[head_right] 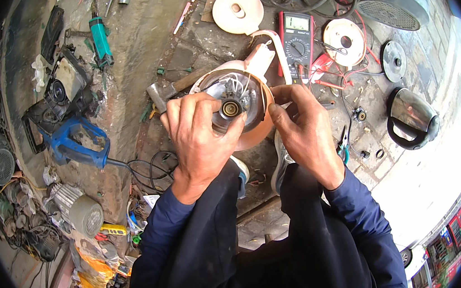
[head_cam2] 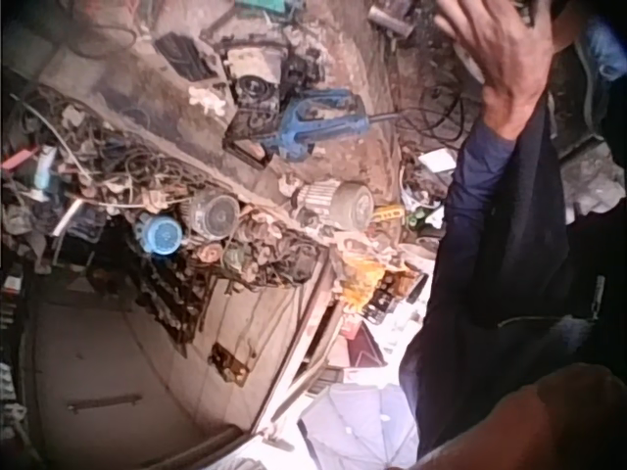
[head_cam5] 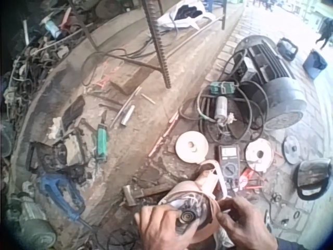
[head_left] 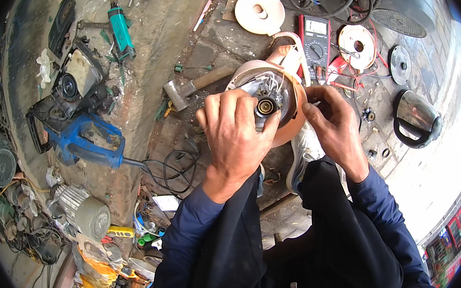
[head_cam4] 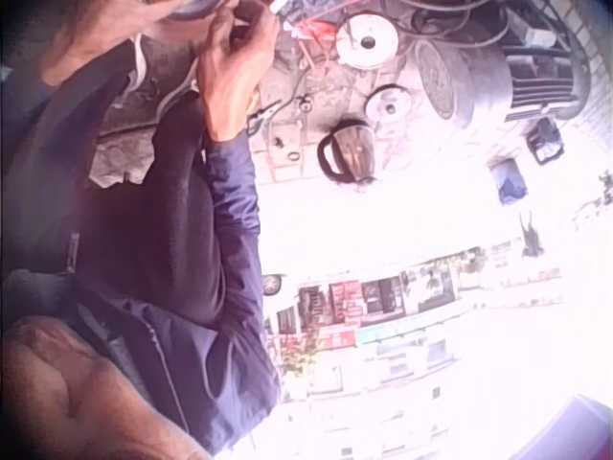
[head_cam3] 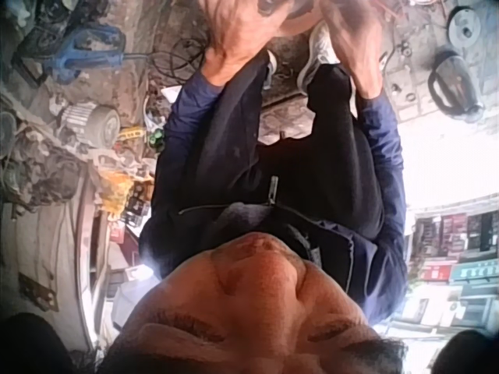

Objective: The person sits on the ground and uses pliers to remove and adjust internal components of a disassembled electric kettle. They repeatedly pull out and reposition a metal ring and wires inside the kettle base.

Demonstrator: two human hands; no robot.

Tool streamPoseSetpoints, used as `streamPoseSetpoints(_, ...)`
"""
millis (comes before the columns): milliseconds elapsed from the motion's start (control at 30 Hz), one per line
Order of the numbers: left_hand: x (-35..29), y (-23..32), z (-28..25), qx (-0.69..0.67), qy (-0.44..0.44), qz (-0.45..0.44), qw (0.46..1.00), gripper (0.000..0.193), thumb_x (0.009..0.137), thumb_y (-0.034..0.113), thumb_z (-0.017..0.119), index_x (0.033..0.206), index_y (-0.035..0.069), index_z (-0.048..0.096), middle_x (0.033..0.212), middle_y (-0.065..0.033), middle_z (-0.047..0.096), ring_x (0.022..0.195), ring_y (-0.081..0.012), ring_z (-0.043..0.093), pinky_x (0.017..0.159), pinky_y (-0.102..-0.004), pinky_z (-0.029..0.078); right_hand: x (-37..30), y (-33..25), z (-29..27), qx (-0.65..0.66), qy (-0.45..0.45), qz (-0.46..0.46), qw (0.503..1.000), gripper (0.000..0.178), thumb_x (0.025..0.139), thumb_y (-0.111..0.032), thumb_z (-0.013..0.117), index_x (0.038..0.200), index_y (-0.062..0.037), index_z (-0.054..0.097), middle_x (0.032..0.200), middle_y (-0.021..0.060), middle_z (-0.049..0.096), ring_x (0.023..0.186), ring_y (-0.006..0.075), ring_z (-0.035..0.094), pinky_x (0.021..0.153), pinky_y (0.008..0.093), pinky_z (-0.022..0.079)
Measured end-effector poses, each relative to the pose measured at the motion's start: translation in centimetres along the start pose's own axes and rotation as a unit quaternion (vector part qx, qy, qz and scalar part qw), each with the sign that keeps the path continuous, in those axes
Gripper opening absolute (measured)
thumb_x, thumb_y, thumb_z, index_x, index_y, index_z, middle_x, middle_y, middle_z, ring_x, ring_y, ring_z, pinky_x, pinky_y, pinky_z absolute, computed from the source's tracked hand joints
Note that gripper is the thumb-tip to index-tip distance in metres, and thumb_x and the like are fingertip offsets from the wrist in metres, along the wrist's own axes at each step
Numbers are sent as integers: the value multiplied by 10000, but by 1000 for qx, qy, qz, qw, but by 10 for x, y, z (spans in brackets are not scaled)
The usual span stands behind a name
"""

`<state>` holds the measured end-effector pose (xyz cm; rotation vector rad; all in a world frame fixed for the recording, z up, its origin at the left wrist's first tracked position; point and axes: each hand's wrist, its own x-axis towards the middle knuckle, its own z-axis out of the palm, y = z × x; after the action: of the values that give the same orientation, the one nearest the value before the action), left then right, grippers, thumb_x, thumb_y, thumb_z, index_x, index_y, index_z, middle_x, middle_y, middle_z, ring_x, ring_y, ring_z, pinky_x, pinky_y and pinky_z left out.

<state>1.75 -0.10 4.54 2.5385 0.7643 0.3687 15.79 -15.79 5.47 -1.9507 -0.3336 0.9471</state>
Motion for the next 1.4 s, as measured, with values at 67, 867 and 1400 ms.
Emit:
streamPoseSetpoints(67, 0, 0, -1, 1, -7, 1, 1000, 447, 688, 222, 985, 1025, 115, 712, 1102, -34, 693, 1077, -294, 612, 943, -471, 425, 0, 0, 1, 4, 2, -4, 1000, 251, 1038, -69, 728, 1268, 32, 729, 1076, 115, 768, 777, 127, 661, 737, 324, 564)
streamPoseSetpoints(867, -1, -3, -3, 17, -8, 11, 1000, 462, 696, 223, 992, 1048, 107, 716, 1144, -44, 702, 1107, -298, 622, 967, -469, 435, -2, -6, 0, -22, -18, 21, 999, 248, 1080, -78, 717, 1292, 49, 708, 1042, 33, 751, 859, 65, 617, 801, 264, 543)
streamPoseSetpoints(1400, -3, -2, -3, 25, -16, 1, 1000, 467, 700, 221, 986, 1071, 113, 724, 1166, -52, 699, 1130, -302, 612, 975, -475, 434, -2, -7, 1, -23, -20, 23, 999, 253, 1079, -79, 711, 1295, 53, 703, 1072, 47, 749, 888, 82, 635, 833, 274, 553)
